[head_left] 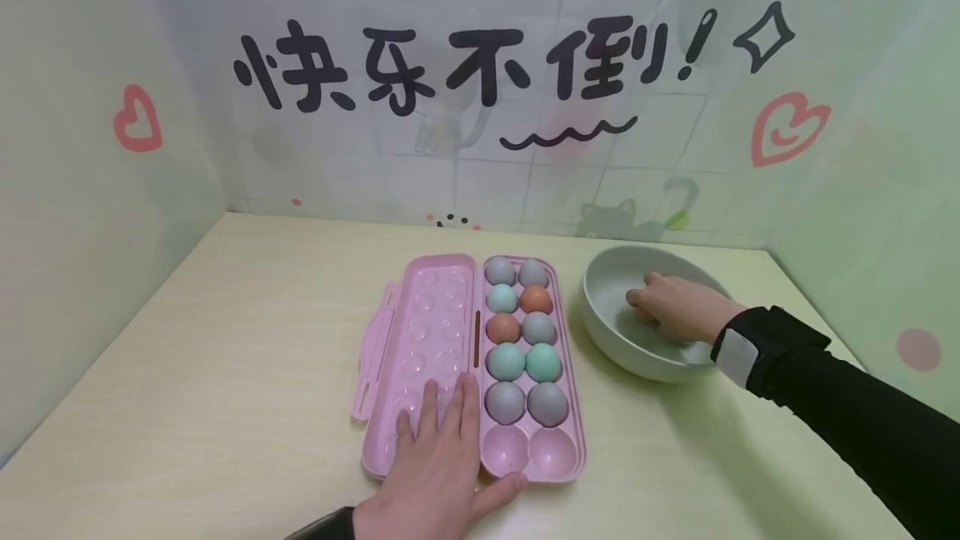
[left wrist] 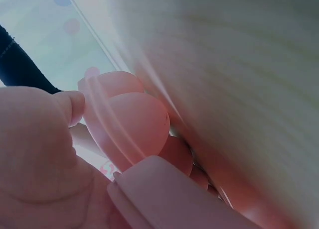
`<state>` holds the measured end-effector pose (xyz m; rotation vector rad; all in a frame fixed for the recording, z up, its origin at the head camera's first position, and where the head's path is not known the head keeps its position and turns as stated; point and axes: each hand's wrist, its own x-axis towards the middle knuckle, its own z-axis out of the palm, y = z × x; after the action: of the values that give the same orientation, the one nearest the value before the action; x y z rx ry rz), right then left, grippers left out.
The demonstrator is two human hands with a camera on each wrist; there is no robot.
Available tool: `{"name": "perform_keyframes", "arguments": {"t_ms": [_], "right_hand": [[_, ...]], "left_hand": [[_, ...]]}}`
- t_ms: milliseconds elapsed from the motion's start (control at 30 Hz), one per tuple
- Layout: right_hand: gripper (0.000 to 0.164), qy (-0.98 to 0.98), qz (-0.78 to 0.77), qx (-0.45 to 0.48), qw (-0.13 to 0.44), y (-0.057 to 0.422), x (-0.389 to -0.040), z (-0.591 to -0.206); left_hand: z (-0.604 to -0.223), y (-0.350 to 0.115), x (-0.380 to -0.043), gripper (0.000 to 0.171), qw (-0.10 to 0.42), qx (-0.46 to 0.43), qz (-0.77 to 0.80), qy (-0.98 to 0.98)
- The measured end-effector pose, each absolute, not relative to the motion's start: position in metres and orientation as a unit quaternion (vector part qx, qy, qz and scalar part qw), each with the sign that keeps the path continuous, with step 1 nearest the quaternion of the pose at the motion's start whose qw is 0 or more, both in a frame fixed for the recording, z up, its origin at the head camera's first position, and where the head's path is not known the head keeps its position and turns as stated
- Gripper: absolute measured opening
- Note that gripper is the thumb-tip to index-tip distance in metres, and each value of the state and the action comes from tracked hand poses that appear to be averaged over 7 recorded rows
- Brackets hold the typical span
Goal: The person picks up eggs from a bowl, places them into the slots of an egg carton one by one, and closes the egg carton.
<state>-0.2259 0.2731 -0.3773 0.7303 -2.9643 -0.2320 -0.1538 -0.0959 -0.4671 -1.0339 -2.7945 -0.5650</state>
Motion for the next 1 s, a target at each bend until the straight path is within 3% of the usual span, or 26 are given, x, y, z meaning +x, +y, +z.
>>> {"name": "perform_keyframes", "arguments": {"t_ms": [300,1000], "right_hand": [[0.036,-0.952,-0.134,0.270,0.055,0.268,-0.227,-0.377],[0.028,-0.969,-0.051,0.236,0.055,0.252,-0.224,-0.357]], "left_hand": [[-0.465,-0.098,-0.154,0.107,0.053,-0.337,-0.187,-0.921],[-0.461,-0.097,-0.152,0.107,0.047,-0.338,-0.182,-0.922]]}}
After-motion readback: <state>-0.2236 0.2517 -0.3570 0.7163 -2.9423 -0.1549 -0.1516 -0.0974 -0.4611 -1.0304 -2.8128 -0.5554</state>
